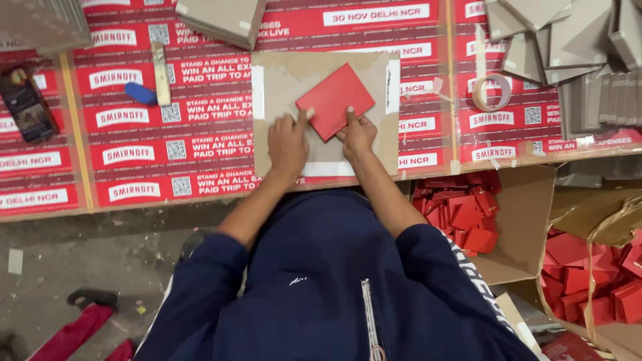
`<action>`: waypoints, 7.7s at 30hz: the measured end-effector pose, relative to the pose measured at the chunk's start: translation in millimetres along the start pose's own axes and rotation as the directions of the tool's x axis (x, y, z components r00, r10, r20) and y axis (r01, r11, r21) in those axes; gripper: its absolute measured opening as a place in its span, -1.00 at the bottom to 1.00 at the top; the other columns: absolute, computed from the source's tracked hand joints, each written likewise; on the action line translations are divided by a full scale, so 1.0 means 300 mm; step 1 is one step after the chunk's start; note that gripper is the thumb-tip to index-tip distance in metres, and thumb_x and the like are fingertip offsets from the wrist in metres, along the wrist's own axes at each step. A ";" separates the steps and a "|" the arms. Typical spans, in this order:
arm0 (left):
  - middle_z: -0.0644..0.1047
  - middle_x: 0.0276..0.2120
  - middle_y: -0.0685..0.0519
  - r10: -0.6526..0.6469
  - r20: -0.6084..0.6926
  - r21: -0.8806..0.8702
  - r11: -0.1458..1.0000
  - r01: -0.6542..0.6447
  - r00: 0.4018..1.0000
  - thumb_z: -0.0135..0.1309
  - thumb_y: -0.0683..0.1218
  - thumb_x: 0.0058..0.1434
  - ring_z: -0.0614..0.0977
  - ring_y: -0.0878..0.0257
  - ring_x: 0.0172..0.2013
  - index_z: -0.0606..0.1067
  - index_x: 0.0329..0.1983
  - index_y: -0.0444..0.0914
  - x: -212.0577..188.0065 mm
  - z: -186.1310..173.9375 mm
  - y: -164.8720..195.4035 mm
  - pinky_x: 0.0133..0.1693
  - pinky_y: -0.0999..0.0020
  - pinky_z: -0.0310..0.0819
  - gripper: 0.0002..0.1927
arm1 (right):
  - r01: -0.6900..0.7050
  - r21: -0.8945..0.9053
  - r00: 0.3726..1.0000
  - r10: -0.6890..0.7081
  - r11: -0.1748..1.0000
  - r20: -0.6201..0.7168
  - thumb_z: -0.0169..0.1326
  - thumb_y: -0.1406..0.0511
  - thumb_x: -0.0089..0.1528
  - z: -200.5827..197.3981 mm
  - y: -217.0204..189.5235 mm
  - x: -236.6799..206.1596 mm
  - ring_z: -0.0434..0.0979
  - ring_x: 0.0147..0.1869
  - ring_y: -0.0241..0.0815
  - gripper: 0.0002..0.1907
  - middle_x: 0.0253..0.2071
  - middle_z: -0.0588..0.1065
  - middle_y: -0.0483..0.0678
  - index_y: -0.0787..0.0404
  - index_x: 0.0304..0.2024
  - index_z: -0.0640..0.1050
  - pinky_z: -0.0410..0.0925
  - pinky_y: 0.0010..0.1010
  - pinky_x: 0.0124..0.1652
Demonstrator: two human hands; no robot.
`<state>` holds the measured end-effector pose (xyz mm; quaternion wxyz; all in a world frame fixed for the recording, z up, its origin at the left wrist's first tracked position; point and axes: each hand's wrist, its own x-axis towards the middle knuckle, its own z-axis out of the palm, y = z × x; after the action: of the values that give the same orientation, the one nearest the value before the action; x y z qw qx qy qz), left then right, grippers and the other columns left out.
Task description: The person folds a red rectangular paper item into a smaller packet on a workbench. They repeatedly fold edges, crease the folds, and flip the item to complete the folding. The finished folded item is placed on a stack of similar items.
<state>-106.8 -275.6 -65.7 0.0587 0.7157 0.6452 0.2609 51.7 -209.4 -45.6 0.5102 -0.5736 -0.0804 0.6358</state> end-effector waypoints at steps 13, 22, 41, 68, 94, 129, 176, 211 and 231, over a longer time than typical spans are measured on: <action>0.45 -0.33 -0.23 -0.075 0.129 -0.235 0.966 0.104 0.989 0.00 -0.27 0.23 0.49 -0.19 -0.25 0.52 0.05 -0.36 0.044 -0.029 0.164 -0.23 -0.06 0.36 -0.68 | -0.108 -0.045 0.988 0.112 0.993 0.107 0.07 0.23 0.35 -0.060 -0.039 -0.031 0.69 -0.16 -0.02 -0.78 -0.13 0.58 0.03 0.26 -0.07 0.46 0.59 -0.13 -0.18; 0.52 -0.16 -0.24 0.054 0.197 0.039 0.997 -0.063 0.979 0.02 -0.28 0.15 0.56 -0.13 -0.12 0.51 -0.16 -0.45 0.405 0.140 0.349 -0.14 0.03 0.50 -0.80 | -0.331 0.082 0.939 0.321 0.940 0.121 -0.48 -0.26 0.34 -0.117 -0.087 -0.027 0.44 0.30 0.31 -0.13 0.25 0.42 0.25 0.29 0.28 0.33 0.28 0.29 0.22; 0.53 -0.21 -0.10 0.498 0.404 -0.293 0.865 -0.407 0.767 0.08 -0.07 0.35 0.54 -0.01 -0.09 0.59 -0.27 -0.25 0.360 0.120 0.368 -0.06 0.03 0.40 -0.83 | -0.260 0.190 0.943 0.206 0.947 0.261 -0.62 -0.47 0.09 -0.161 -0.093 -0.034 0.32 0.44 0.24 0.21 0.36 0.33 0.18 0.25 0.44 0.18 0.21 0.22 0.33; 0.45 -0.33 -0.02 0.511 0.290 -0.303 0.851 -0.429 0.809 0.02 -0.31 0.11 0.51 0.01 -0.16 0.57 -0.07 -0.24 -0.059 -0.208 -0.099 0.00 0.05 0.37 -0.67 | 0.135 0.068 0.921 -0.150 0.989 0.360 -0.39 -0.35 0.31 -0.288 -0.100 -0.074 0.42 0.26 0.21 0.04 0.24 0.41 0.27 0.44 0.31 0.31 0.25 0.05 0.28; 0.47 -0.18 0.15 0.817 0.347 -0.111 0.523 -0.845 0.460 0.02 -0.06 0.20 0.47 0.23 -0.05 0.57 -0.09 -0.16 0.284 0.043 0.114 0.09 0.17 0.26 -0.75 | 0.881 -0.195 0.284 0.152 -0.432 0.947 -0.09 -0.06 0.33 -0.277 0.002 -0.134 0.17 0.50 0.13 -0.40 0.32 0.39 0.02 0.12 0.28 0.46 -0.09 0.04 0.44; 0.43 -0.14 -0.21 0.107 -0.074 -0.358 0.925 -0.126 0.992 0.03 -0.29 0.37 0.52 -0.14 -0.12 0.43 0.18 -0.33 0.281 -0.273 -0.044 -0.10 0.03 0.43 -0.68 | 0.789 -0.495 0.606 -0.590 0.363 0.533 0.38 0.32 0.24 -0.169 0.075 -0.118 0.32 -0.22 -0.29 -0.68 -0.34 0.37 -0.04 0.44 -0.21 0.53 0.25 -0.41 -0.23; 0.62 -0.37 -0.24 0.090 0.387 -0.436 0.895 0.096 0.918 -0.02 -0.13 0.23 0.66 -0.19 -0.37 0.46 0.29 -0.14 0.267 -0.190 0.301 -0.31 -0.09 0.52 -0.48 | 0.877 -0.411 0.429 -0.792 0.250 0.435 0.14 0.42 0.30 -0.119 0.037 -0.048 0.53 -0.42 -0.06 -0.94 -0.46 0.53 0.09 0.33 -0.25 0.58 0.37 -0.29 -0.36; 0.53 -0.19 -0.17 0.540 0.406 -0.329 0.839 -0.433 0.737 0.01 -0.21 0.23 0.58 -0.15 -0.16 0.39 0.31 -0.19 0.494 -0.106 0.178 -0.14 -0.02 0.45 -0.47 | -0.407 0.664 0.885 0.449 0.627 0.119 -0.12 0.47 0.38 -0.109 -0.148 0.102 0.65 -0.27 -0.13 -0.79 -0.18 0.53 0.16 0.54 -0.04 0.47 0.58 -0.62 -0.28; 0.67 -0.20 -0.11 0.246 0.241 -0.302 0.938 -0.169 0.939 -0.01 -0.17 0.28 0.68 -0.12 -0.26 0.49 0.27 -0.16 0.630 -0.091 0.069 -0.21 -0.01 0.54 -0.54 | -0.418 0.616 0.903 0.376 0.667 0.206 -0.09 0.47 0.40 -0.099 -0.152 0.071 0.64 -0.07 -0.11 -0.80 -0.13 0.54 0.13 0.51 0.00 0.48 0.56 -0.60 -0.07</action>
<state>-94.6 -105.5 22.6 0.2190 0.7942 0.5080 0.2514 105.0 -186.8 -37.9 0.5226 -0.3455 0.2554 0.7364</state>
